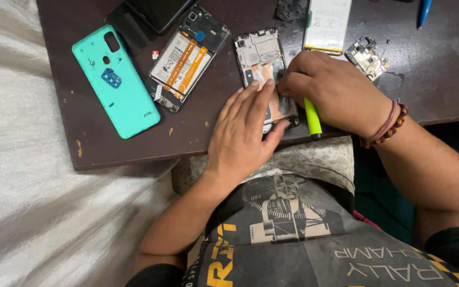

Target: The person pries along the edge of a disassembled phone frame on a wooden table using a green-handled pry tool, working the tool around the frame to separate components. A teal phone back cover, battery, and other phone parts lie on the table beside the work.

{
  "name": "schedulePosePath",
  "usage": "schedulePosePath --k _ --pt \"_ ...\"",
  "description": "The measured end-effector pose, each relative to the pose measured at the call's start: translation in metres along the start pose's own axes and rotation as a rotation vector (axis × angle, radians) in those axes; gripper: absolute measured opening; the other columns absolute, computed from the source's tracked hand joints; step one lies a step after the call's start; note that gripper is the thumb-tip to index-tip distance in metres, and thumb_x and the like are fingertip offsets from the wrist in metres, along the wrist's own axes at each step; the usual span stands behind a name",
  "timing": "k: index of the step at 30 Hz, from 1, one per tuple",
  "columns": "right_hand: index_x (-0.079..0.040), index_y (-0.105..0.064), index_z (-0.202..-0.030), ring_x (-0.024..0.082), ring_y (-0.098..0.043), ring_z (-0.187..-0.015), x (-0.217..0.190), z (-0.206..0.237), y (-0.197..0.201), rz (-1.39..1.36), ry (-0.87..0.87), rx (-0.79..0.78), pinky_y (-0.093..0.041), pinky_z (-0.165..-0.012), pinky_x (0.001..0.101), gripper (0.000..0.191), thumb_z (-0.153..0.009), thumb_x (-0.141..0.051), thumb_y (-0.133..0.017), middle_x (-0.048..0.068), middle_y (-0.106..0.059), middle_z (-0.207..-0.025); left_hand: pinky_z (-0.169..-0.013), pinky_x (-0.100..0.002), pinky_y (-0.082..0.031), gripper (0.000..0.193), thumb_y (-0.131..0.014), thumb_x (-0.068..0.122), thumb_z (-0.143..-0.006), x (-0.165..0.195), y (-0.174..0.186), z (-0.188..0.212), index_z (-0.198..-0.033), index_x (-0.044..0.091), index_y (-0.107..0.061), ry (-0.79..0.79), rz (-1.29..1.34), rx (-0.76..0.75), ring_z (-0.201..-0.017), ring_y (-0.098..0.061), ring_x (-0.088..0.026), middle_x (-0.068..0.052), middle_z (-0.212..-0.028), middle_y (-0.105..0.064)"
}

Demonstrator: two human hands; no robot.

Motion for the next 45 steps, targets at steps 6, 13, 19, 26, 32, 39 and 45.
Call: schedulePosePath --k 6,13,19,26,32,39,45 --pt "-0.006 -0.069 -0.103 0.032 -0.062 -0.104 0.007 0.001 -0.002 -0.057 0.050 0.029 -0.051 -0.087 0.0421 0.016 -0.088 -0.011 -0.068 0.010 -0.063 -0.108 -0.122 -0.048 -0.040 0.066 -0.075 0.032 -0.097 0.000 0.000 -0.001 -0.148 0.003 -0.047 -0.005 -0.016 -0.007 -0.138 -0.056 -0.033 -0.019 -0.139 -0.062" --pt "-0.006 -0.069 -0.103 0.033 -0.062 -0.104 0.005 0.005 0.000 -0.067 0.050 0.046 -0.052 -0.088 0.0422 0.015 -0.090 -0.013 -0.071 0.011 -0.063 -0.109 -0.123 -0.049 -0.037 0.050 -0.071 0.025 -0.098 0.000 0.006 -0.002 -0.141 0.007 -0.055 0.010 0.015 -0.015 -0.142 -0.052 -0.032 -0.013 -0.139 -0.063" --pt "-0.006 -0.069 -0.104 0.034 -0.064 -0.099 0.000 0.009 -0.001 -0.029 0.028 0.069 -0.052 -0.084 0.0430 0.016 -0.090 -0.013 -0.073 0.012 -0.063 -0.108 -0.125 -0.052 -0.034 0.038 -0.064 0.007 -0.093 -0.003 0.007 -0.001 -0.131 0.006 -0.064 0.011 0.004 0.019 -0.144 -0.050 -0.033 -0.009 -0.135 -0.065" --pt "-0.005 -0.069 -0.105 0.034 -0.064 -0.097 -0.003 0.010 -0.005 -0.058 0.050 0.075 -0.053 -0.082 0.0436 0.015 -0.093 -0.013 -0.072 0.012 -0.063 -0.106 -0.123 -0.053 -0.037 0.032 -0.063 0.003 -0.090 -0.006 0.006 0.001 -0.122 0.006 -0.069 0.019 0.025 0.040 -0.142 -0.051 -0.034 -0.009 -0.130 -0.067" --pt "-0.008 -0.073 -0.116 0.033 -0.064 -0.095 -0.004 0.008 -0.003 -0.058 0.076 0.009 -0.053 -0.079 0.0436 0.032 -0.085 -0.018 -0.076 0.012 -0.064 -0.106 -0.123 -0.053 -0.038 0.030 -0.061 0.002 -0.095 -0.009 0.008 0.002 -0.124 0.006 -0.068 0.024 0.093 0.061 -0.141 -0.054 -0.035 -0.009 -0.131 -0.068" --pt "-0.014 -0.076 -0.111 0.032 -0.064 -0.100 -0.007 0.004 -0.007 -0.079 0.113 -0.021 -0.054 -0.081 0.0428 0.028 -0.083 -0.019 -0.078 0.008 -0.066 -0.108 -0.120 -0.040 -0.048 0.043 -0.046 -0.012 -0.100 -0.015 0.017 0.007 -0.136 0.005 -0.061 0.142 0.436 0.163 -0.141 -0.059 -0.032 -0.010 -0.130 -0.071" --pt "-0.011 -0.073 -0.104 0.032 -0.063 -0.106 -0.008 0.004 -0.009 -0.062 0.115 -0.032 -0.054 -0.085 0.0426 0.022 -0.084 -0.020 -0.078 0.008 -0.066 -0.111 -0.119 -0.034 -0.048 0.044 -0.041 -0.014 -0.104 -0.018 0.018 0.011 -0.140 0.005 -0.059 0.160 0.548 0.195 -0.133 -0.065 -0.025 -0.012 -0.127 -0.071"
Point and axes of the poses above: each hand's wrist, its own z-axis away from the middle knuckle, its own y-axis out of the back of the hand, x = y × z, the point moved 1 cm from there along -z, towards the middle knuckle
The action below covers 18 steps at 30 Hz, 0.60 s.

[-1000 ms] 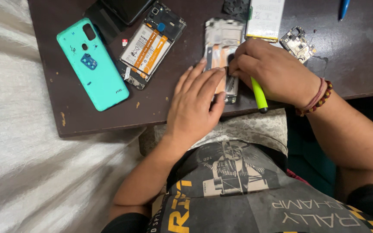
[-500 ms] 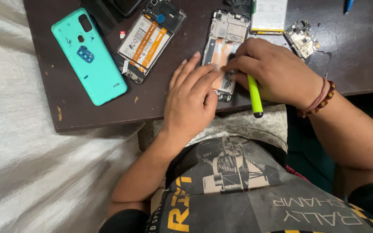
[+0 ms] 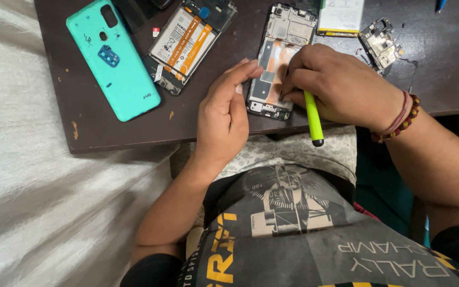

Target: The person pries along the edge of a disassembled phone frame on a wooden table using a green-handled pry tool, working the tool around the frame to separate components. A teal phone back cover, battery, and other phone parts lie on the table beside the work.

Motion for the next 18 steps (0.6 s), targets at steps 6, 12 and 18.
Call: schedulePosePath --k 6,12,18 --pt "-0.013 -0.077 -0.116 0.032 -0.063 -0.102 -0.002 0.000 0.000 0.001 0.020 0.020 -0.053 -0.084 0.0431 0.032 -0.084 -0.018 -0.078 0.009 -0.065 -0.108 -0.113 -0.031 -0.052 0.046 -0.042 -0.013 -0.103 0.000 0.000 0.003 -0.141 0.005 -0.059 0.034 0.026 -0.010 -0.129 -0.067 -0.024 -0.012 -0.135 -0.069" --pt "-0.017 -0.079 -0.108 0.031 -0.063 -0.099 -0.003 0.001 -0.003 -0.020 0.000 0.042 -0.053 -0.082 0.0425 0.023 -0.085 -0.020 -0.080 0.008 -0.066 -0.106 -0.111 -0.032 -0.053 0.039 -0.049 -0.009 -0.105 0.004 0.001 0.002 -0.138 0.007 -0.062 0.055 -0.019 -0.023 -0.130 -0.067 -0.026 -0.013 -0.134 -0.068" --pt "-0.018 -0.079 -0.106 0.030 -0.063 -0.099 0.000 0.004 -0.006 -0.010 -0.010 0.047 -0.053 -0.083 0.0419 0.022 -0.084 -0.018 -0.080 0.007 -0.066 -0.106 -0.108 -0.043 -0.052 0.029 -0.071 0.005 -0.096 0.007 0.016 -0.003 -0.124 0.006 -0.069 -0.054 -0.338 -0.182 -0.126 -0.064 -0.034 -0.014 -0.125 -0.068"
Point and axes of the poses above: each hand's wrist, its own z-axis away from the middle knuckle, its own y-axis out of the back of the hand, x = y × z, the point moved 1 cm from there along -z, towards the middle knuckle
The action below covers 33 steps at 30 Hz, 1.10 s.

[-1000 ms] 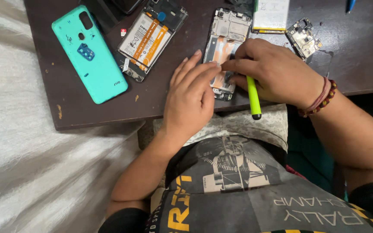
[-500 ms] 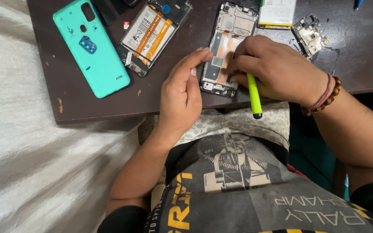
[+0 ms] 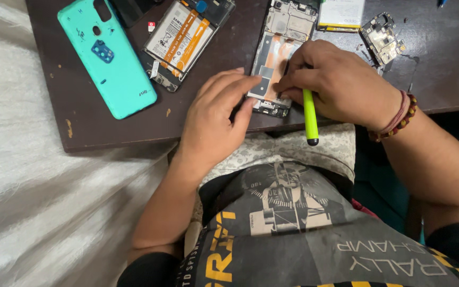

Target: The person pries along the edge of a disassembled phone frame on a wooden table using a green-handled pry tool, working the tool around the frame to separate components. A teal phone back cover, battery, and other phone parts lie on the table beside the work.

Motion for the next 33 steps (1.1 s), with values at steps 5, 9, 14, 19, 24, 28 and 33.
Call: schedulePosePath --k 5,9,14,19,24,28,33 --pt "-0.018 -0.079 -0.108 0.031 -0.063 -0.099 0.001 -0.002 -0.002 -0.001 -0.004 0.009 -0.053 -0.082 0.0422 0.024 -0.084 -0.019 -0.080 0.008 -0.066 -0.107 -0.104 -0.042 -0.052 0.024 -0.077 0.011 -0.094 -0.003 0.002 -0.002 -0.118 0.009 -0.071 -0.040 -0.041 -0.026 -0.124 -0.065 -0.029 -0.008 -0.115 -0.075" --pt "-0.016 -0.077 -0.112 0.032 -0.064 -0.103 -0.001 -0.002 -0.004 0.012 -0.017 0.011 -0.054 -0.084 0.0424 0.024 -0.089 -0.020 -0.079 0.008 -0.066 -0.111 -0.102 -0.041 -0.053 0.024 -0.076 0.011 -0.096 -0.004 -0.002 0.000 -0.119 0.009 -0.071 -0.021 -0.047 -0.002 -0.123 -0.066 -0.027 -0.007 -0.109 -0.075" --pt "-0.017 -0.078 -0.114 0.031 -0.064 -0.099 -0.003 -0.003 -0.005 0.023 -0.015 0.001 -0.053 -0.082 0.0427 0.026 -0.088 -0.021 -0.078 0.009 -0.066 -0.109 -0.104 -0.042 -0.053 0.022 -0.073 0.009 -0.099 -0.006 -0.003 0.001 -0.120 0.007 -0.069 0.002 0.001 0.036 -0.121 -0.068 -0.028 -0.006 -0.107 -0.074" --pt "-0.014 -0.076 -0.109 0.032 -0.064 -0.102 -0.005 -0.005 -0.004 0.029 -0.007 0.001 -0.054 -0.084 0.0430 0.018 -0.091 -0.018 -0.075 0.009 -0.066 -0.109 -0.096 -0.041 -0.054 0.020 -0.075 0.012 -0.099 -0.005 -0.003 0.002 -0.118 0.007 -0.070 -0.001 -0.046 0.092 -0.111 -0.067 -0.031 -0.010 -0.117 -0.068" --pt "-0.006 -0.070 -0.111 0.034 -0.064 -0.101 -0.005 -0.004 -0.004 0.039 -0.036 -0.010 -0.053 -0.083 0.0446 0.021 -0.094 -0.018 -0.073 0.012 -0.064 -0.108 -0.095 -0.042 -0.050 0.022 -0.077 0.017 -0.097 -0.001 -0.006 0.001 -0.116 0.007 -0.071 -0.038 -0.106 0.051 -0.109 -0.063 -0.029 -0.007 -0.113 -0.064" --pt "-0.006 -0.069 -0.111 0.034 -0.064 -0.101 -0.004 -0.003 -0.002 0.046 -0.024 -0.011 -0.053 -0.083 0.0448 0.021 -0.094 -0.019 -0.073 0.012 -0.064 -0.107 -0.100 -0.043 -0.046 0.019 -0.075 0.018 -0.097 0.003 -0.008 -0.004 -0.114 0.008 -0.071 -0.083 -0.136 0.021 -0.115 -0.061 -0.028 -0.004 -0.116 -0.065" --pt "-0.011 -0.072 -0.121 0.034 -0.064 -0.100 -0.005 -0.005 -0.002 0.065 -0.021 -0.015 -0.053 -0.082 0.0439 0.030 -0.092 -0.019 -0.073 0.012 -0.065 -0.109 -0.102 -0.043 -0.046 0.022 -0.074 0.017 -0.097 0.003 -0.007 -0.004 -0.117 0.007 -0.070 -0.083 -0.132 0.004 -0.119 -0.061 -0.027 -0.003 -0.120 -0.065"
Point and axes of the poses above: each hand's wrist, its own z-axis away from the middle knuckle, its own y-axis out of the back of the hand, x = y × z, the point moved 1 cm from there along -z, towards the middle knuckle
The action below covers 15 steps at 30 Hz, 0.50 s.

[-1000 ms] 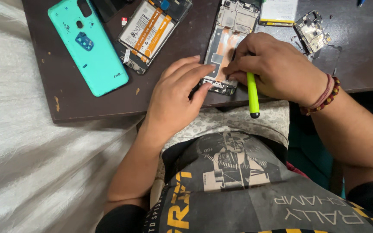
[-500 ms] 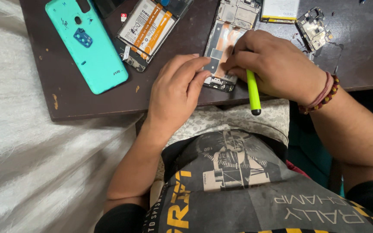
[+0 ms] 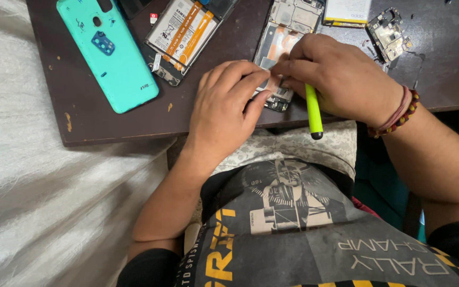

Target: The person pries along the edge of a disassembled phone frame on a wooden table using a green-handled pry tool, working the tool around the frame to separate components. A teal phone back cover, battery, and other phone parts lie on the table beside the work.

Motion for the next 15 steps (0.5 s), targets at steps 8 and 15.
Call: schedulePosePath --k 8,15 --pt "-0.011 -0.073 -0.112 0.033 -0.064 -0.105 0.0022 -0.0022 -0.0004 0.009 0.023 -0.015 -0.053 -0.087 0.0434 0.020 -0.093 -0.017 -0.071 0.010 -0.064 -0.109 -0.103 -0.043 -0.046 0.025 -0.075 0.016 -0.096 -0.0028 -0.0004 0.0006 -0.119 0.007 -0.070 -0.004 0.006 0.008 -0.121 -0.060 -0.027 -0.004 -0.122 -0.065" --pt "-0.007 -0.071 -0.122 0.034 -0.064 -0.106 0.0054 -0.0030 0.0020 0.050 0.019 0.017 -0.053 -0.087 0.0428 0.028 -0.094 -0.013 -0.069 0.012 -0.064 -0.115 -0.103 -0.043 -0.046 0.025 -0.076 0.016 -0.096 -0.0048 -0.0001 0.0010 -0.118 0.007 -0.070 -0.002 0.008 0.002 -0.120 -0.061 -0.027 -0.004 -0.122 -0.065"
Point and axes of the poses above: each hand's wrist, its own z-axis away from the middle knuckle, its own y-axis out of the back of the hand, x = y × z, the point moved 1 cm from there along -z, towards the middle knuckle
